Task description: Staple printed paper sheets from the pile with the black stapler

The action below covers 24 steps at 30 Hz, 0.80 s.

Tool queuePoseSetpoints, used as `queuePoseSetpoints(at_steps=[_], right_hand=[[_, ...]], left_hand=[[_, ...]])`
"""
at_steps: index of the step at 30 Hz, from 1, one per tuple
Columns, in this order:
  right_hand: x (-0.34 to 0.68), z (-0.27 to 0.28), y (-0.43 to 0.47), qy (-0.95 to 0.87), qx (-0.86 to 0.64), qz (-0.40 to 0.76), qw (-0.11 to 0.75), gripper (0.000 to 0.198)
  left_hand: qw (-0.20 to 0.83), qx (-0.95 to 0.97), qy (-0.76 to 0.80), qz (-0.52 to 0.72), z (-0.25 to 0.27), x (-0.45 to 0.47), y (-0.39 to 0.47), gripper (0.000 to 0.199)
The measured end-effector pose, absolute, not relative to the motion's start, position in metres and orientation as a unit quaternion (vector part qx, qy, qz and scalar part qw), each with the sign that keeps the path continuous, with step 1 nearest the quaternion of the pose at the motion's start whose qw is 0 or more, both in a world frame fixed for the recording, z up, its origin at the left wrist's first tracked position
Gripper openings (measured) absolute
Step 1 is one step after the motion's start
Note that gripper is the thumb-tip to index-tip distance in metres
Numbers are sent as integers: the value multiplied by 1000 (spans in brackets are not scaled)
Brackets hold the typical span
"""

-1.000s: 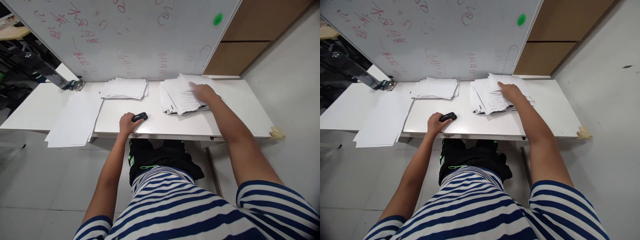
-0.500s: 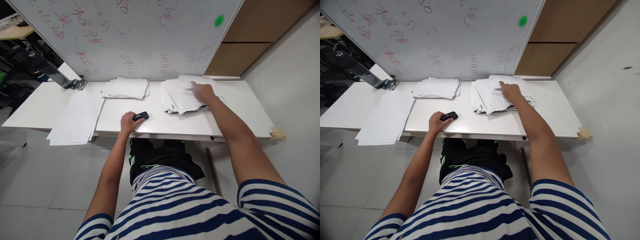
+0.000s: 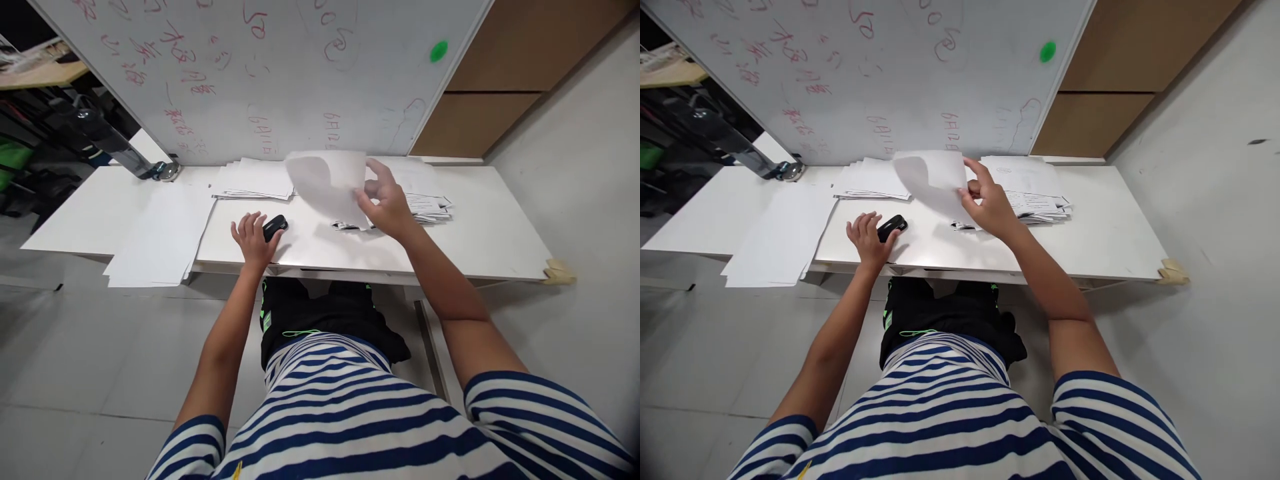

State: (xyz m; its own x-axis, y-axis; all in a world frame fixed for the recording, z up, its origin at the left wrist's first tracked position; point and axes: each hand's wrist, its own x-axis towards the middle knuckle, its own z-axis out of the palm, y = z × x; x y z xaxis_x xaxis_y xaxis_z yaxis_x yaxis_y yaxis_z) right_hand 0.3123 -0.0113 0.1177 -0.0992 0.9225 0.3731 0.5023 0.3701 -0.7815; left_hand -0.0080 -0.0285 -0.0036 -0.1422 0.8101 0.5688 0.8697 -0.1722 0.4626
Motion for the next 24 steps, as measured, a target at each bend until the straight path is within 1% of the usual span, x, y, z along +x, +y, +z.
queuePoseSetpoints(at_steps=[1, 3, 5, 7, 8, 9, 11, 14, 16, 18, 20, 24], right_hand=[[310, 124, -18, -691, -485, 271, 462, 65], [308, 132, -26, -674, -445, 320, 495, 69], [306, 132, -31, -665, -417, 355, 508, 73], [303, 126, -34, -656, -403, 384, 510, 75], [300, 120, -35, -648, -402, 397, 511, 75], [297, 112, -36, -639, -404, 407, 513, 75], [290, 93, -39, -614, -417, 421, 521, 74], [274, 66, -45, -577, -425, 447, 536, 68], [262, 52, -47, -552, -415, 479, 543, 58], [253, 40, -48, -524, -422, 495, 549, 47], [247, 28, -48, -505, -448, 487, 554, 40], [240, 1, -52, -508, -457, 490, 541, 36]], left_hand=[[8, -663, -619, -421, 2, -2, -35, 59], [-80, -660, -571, -482, 17, 12, -49, 68], [-216, -634, -516, -535, 33, 28, -61, 75], [-346, -585, -484, -551, 47, 41, -69, 65], [-385, -559, -481, -555, 52, 46, -71, 57], [-405, -535, -486, -560, 56, 50, -72, 50], [-392, -502, -502, -585, 59, 55, -71, 44], [-350, -475, -515, -622, 54, 59, -66, 41], [-351, -460, -512, -635, 46, 61, -61, 40], [-372, -445, -497, -645, 36, 63, -55, 42], [-401, -425, -481, -654, 23, 64, -48, 44], [-472, -374, -474, -642, 0, 64, -41, 53]])
